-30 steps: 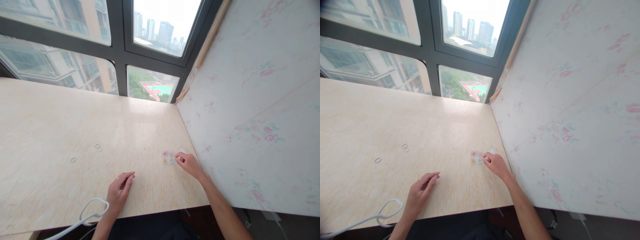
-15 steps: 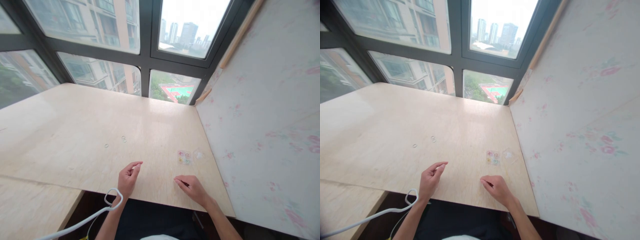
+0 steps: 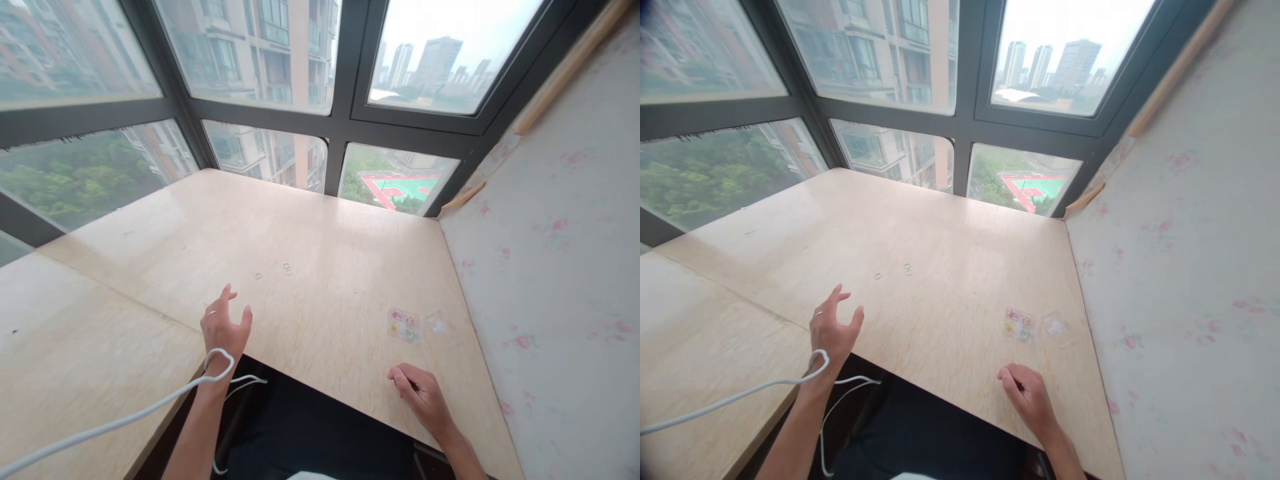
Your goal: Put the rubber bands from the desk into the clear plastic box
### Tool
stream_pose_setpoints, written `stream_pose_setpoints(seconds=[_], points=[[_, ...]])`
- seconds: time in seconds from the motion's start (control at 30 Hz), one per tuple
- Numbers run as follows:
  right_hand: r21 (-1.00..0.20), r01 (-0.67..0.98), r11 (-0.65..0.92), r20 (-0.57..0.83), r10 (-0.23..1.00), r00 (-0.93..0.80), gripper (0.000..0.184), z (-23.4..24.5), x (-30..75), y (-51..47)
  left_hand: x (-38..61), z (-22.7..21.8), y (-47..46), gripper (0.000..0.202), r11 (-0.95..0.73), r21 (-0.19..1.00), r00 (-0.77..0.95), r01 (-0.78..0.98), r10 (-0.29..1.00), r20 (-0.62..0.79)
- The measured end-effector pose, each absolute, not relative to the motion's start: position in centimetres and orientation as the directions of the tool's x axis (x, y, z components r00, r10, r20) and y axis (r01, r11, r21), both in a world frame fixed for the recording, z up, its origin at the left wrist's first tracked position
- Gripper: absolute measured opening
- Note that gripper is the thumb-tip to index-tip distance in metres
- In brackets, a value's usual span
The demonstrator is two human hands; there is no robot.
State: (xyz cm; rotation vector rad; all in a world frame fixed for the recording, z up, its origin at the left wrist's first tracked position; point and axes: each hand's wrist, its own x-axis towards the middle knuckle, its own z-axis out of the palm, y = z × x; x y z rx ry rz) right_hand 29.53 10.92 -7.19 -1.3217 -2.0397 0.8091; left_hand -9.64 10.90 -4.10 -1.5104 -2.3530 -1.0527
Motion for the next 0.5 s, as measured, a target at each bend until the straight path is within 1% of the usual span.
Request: stream_pose_setpoints(seconds=[0.03,0.1,0.13,0.2,0.27,0.33,0.4,0.5], points=[[-0.743,0.583,0.329,0.139,0.928,-0.347,0.043,-7.2,29.5,11.0,-9.9,-4.2,11.5,0.054,0.302,0.400,-0.476,0.865,0.746,0.466],[-0.747,0.581,0.323,0.135,0.930,-0.343,0.040,-7.1,29.5,11.1,-10.3,-4.2,13.0,0.049,0.368,0.270,-0.450,0.890,0.802,0.392],[-0.751,0.579,0.317,0.133,0.932,-0.337,0.039,-7.2,29.5,11.1,-10.4,-4.2,13.8,0.046,0.380,0.225,-0.437,0.897,0.834,0.336],[-0.760,0.577,0.300,0.129,0.939,-0.318,0.036,-7.3,29.6,11.1,-10.5,-4.2,15.3,0.043,0.394,0.171,-0.425,0.903,0.876,0.228],[-0.768,0.576,0.281,0.121,0.946,-0.300,0.034,-7.7,29.8,11.1,-10.8,-4.3,16.6,0.041,0.393,0.140,-0.412,0.909,0.899,0.150],[-0.776,0.573,0.264,0.110,0.951,-0.288,0.033,-8.1,29.9,11.1,-11.3,-4.4,17.5,0.038,0.380,0.120,-0.392,0.917,0.914,0.101],[-0.783,0.566,0.256,0.110,0.954,-0.280,0.031,-8.5,30.0,11.1,-11.9,-4.5,18.2,0.036,0.373,0.112,-0.382,0.921,0.921,0.079],[-0.789,0.560,0.254,0.120,0.957,-0.265,0.028,-8.7,30.0,11.2,-12.8,-4.3,18.9,0.031,0.351,0.139,-0.362,0.926,0.930,0.065]])
